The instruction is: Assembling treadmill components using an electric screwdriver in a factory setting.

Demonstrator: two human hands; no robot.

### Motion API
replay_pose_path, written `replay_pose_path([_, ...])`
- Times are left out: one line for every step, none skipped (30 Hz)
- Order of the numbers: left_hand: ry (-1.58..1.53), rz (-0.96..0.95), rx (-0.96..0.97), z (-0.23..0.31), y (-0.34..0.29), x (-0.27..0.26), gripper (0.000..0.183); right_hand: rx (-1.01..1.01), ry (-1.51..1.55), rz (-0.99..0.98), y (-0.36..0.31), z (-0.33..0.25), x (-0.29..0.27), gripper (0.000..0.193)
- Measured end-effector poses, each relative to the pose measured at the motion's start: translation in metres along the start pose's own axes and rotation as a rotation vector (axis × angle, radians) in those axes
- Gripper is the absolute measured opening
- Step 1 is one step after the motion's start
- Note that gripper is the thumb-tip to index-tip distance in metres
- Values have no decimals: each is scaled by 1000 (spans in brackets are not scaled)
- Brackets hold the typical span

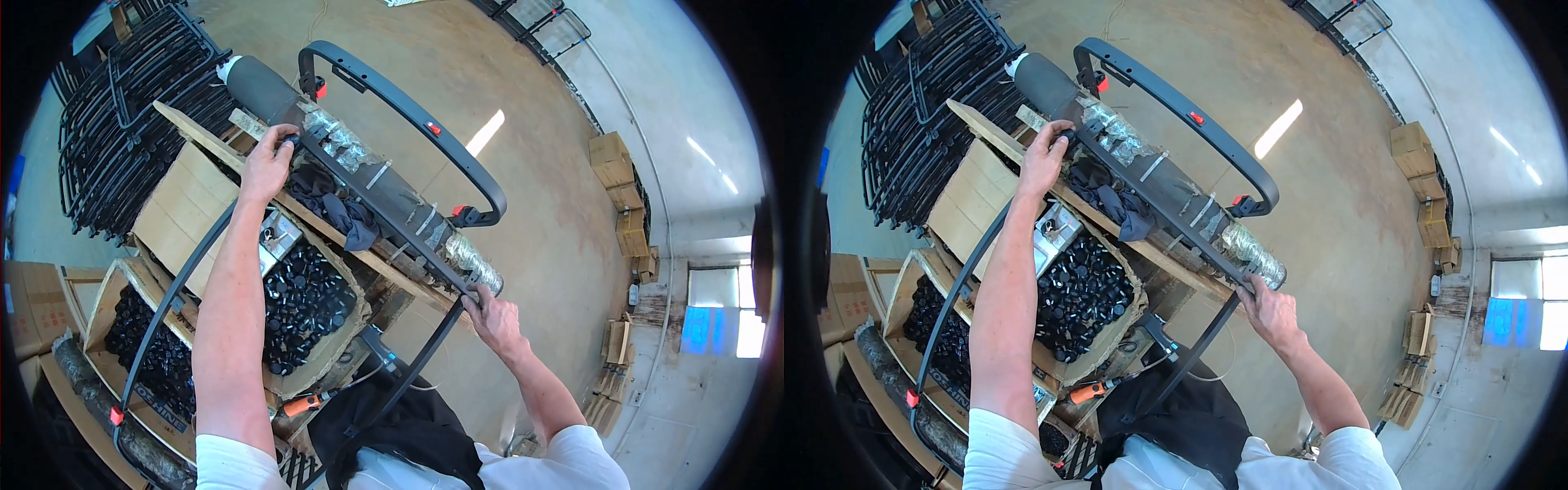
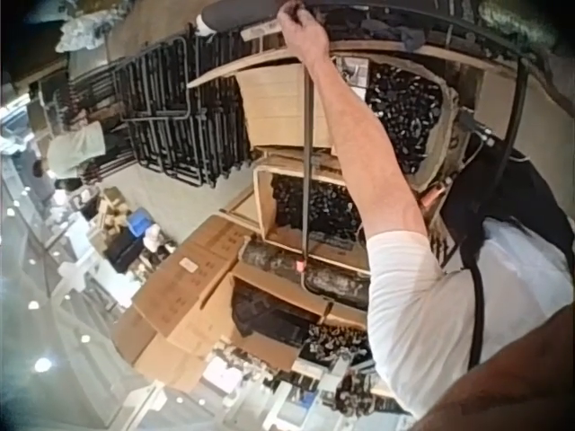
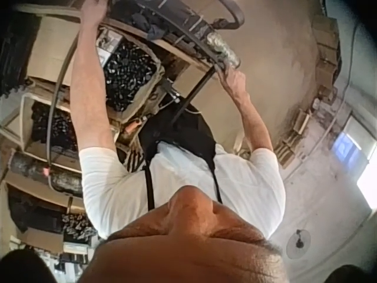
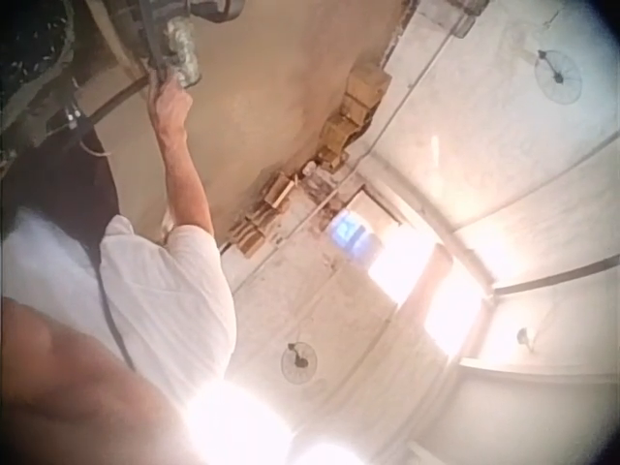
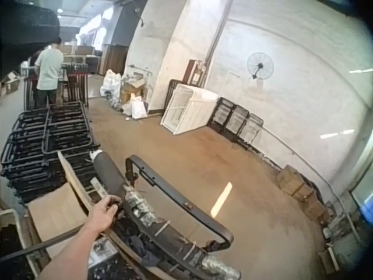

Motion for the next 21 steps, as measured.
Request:
replay_pose_path([72,11,-26,2,-1,2,32,2,-7,0,1,1,1,39])
replay_pose_path([65,12,-26,5,-3,4,32,2,-11,1,3,1,2,39])
replay_pose_path([168,64,-6,9,-5,5,31,2,-15,2,4,1,1,40])
replay_pose_path([270,114,14,14,-8,6,31,3,-23,2,2,1,-3,40])
replay_pose_path([267,119,11,12,-8,3,31,5,48,-27,0,-4,-7,42])
replay_pose_path([236,91,34,12,-7,1,30,8,118,-56,-2,-7,-10,43])
replay_pose_path([205,62,57,11,-6,0,30,6,113,-58,-2,-6,-10,43])
replay_pose_path([202,66,56,6,-3,-1,30,-7,89,-86,-3,-4,-9,48])
replay_pose_path([89,68,49,1,-1,-2,31,-19,66,-113,-2,-4,-8,52])
replay_pose_path([-24,70,41,-5,1,-5,31,-23,62,-114,-1,-4,-7,52])
replay_pose_path([-31,70,40,-5,0,-5,31,22,-48,-186,1,-1,-5,56])
replay_pose_path([-2,49,22,-5,0,-3,31,68,-158,-258,2,2,-5,59])
replay_pose_path([27,28,4,-6,0,-2,31,69,-165,-259,4,1,-7,59])
replay_pose_path([19,31,2,-3,-2,-1,31,104,-214,-310,7,0,-11,60])
replay_pose_path([123,85,31,2,-5,0,32,139,-264,-361,7,-1,-13,62])
replay_pose_path([227,138,60,6,-8,1,32,137,-273,-363,2,-2,-13,62])
replay_pose_path([222,142,55,6,-8,-1,32,-11,-259,-208,-4,-13,-17,59])
replay_pose_path([200,110,69,6,-7,0,31,-158,-243,-55,-8,-23,-23,57])
replay_pose_path([178,78,83,7,-5,0,31,-162,-250,-58,-4,-21,-27,57])
replay_pose_path([143,92,114,3,-3,-5,28,-130,-359,-300,2,-16,-23,54])
replay_pose_path([142,95,112,-3,-2,-6,28,-97,-468,-542,2,-12,-16,52])
Point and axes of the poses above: each hand's wrist, its own y-axis towards the middle knuckle, its own x-axis out of the palm, z = x × y, the point moved 5 cm from there along y, towards the middle knuckle, and after that the axes turned 15 degrees about -x, right-handed, at the moved point
